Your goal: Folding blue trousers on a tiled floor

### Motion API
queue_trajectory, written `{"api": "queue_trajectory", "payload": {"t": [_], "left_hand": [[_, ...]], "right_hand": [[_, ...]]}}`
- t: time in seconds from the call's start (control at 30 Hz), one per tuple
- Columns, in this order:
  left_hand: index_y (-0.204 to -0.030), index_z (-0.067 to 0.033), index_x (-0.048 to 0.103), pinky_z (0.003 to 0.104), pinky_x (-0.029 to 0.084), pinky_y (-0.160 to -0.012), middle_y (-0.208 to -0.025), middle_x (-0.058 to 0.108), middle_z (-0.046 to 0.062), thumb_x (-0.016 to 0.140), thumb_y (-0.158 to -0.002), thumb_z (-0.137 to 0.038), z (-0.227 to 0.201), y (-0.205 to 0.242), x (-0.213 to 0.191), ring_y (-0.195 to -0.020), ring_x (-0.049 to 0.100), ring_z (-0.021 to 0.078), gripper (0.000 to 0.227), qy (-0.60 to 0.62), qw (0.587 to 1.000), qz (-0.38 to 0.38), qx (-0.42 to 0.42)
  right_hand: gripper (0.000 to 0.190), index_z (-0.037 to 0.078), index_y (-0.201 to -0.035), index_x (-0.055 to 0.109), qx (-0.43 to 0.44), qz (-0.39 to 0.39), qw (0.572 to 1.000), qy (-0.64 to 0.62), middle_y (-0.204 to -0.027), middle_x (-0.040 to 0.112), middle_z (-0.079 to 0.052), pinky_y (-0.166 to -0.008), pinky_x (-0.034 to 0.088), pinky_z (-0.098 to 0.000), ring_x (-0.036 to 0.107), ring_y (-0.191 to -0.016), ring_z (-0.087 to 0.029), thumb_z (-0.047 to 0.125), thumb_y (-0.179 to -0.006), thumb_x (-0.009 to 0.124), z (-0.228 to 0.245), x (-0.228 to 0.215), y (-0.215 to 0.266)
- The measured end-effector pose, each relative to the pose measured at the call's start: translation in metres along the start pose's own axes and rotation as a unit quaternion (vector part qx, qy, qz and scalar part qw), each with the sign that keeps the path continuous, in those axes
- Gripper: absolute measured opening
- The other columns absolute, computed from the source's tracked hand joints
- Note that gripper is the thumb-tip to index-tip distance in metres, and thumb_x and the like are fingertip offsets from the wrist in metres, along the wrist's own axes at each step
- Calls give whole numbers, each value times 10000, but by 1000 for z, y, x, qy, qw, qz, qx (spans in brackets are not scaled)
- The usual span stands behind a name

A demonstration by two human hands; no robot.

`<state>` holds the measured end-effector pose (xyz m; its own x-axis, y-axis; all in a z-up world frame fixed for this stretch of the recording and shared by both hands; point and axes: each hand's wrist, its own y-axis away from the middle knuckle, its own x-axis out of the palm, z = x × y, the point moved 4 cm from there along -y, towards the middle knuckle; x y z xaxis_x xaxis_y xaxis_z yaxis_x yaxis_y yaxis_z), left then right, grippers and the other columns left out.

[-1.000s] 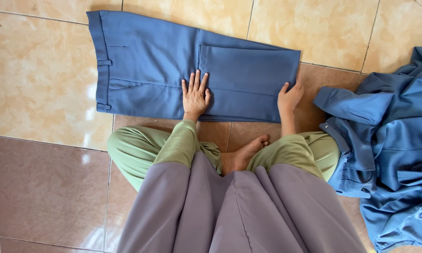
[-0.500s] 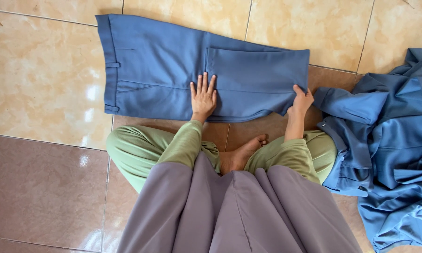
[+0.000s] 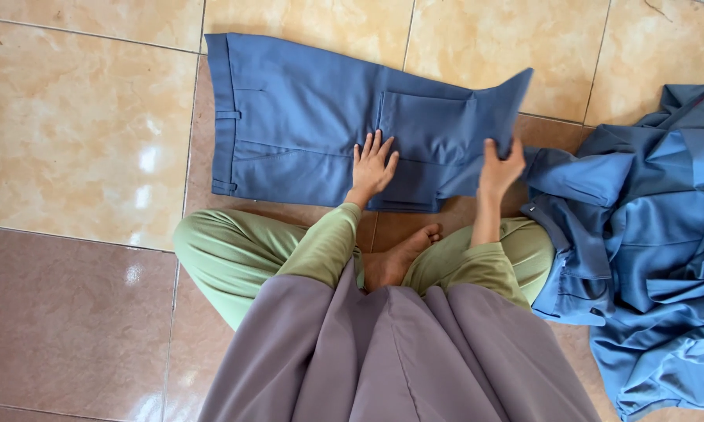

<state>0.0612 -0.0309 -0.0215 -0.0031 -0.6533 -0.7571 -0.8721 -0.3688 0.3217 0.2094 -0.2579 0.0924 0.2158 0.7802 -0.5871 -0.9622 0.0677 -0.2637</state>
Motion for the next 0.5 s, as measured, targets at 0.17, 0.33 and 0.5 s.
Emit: {"api": "queue_trajectory", "payload": {"t": [0.17,0.33,0.5], "left_hand": [[-1321,-430,646,567,312,-1184,-1560,476,-38,359,-1025,-721,-27,-9,-27,-1457,428,248,505,189,980,-49,-35],[-1219,-280,659,446,606,-906,-1245,717,88,715,-872,-696,-27,-28,-30,-1069,734,339,544,424,904,0,-62],[-1330,-18,604,592,519,-999,-1226,658,344,612,-950,-230,46,-30,-63,-1179,620,510,435,339,930,-127,-65]], "right_hand": [[517,-29,-1293,623,-39,135,990,-20,-1067,676,-313,-730,567,-535,676,-930,-505,144,-852,829,64,44,45],[562,134,-1356,603,-79,236,968,-5,-1072,714,-196,-728,590,-504,701,-933,-430,100,-828,794,107,73,90],[846,94,-1613,227,-127,369,915,-100,-1155,625,-255,-691,601,-467,710,-991,-400,163,-949,748,128,84,116]]}}
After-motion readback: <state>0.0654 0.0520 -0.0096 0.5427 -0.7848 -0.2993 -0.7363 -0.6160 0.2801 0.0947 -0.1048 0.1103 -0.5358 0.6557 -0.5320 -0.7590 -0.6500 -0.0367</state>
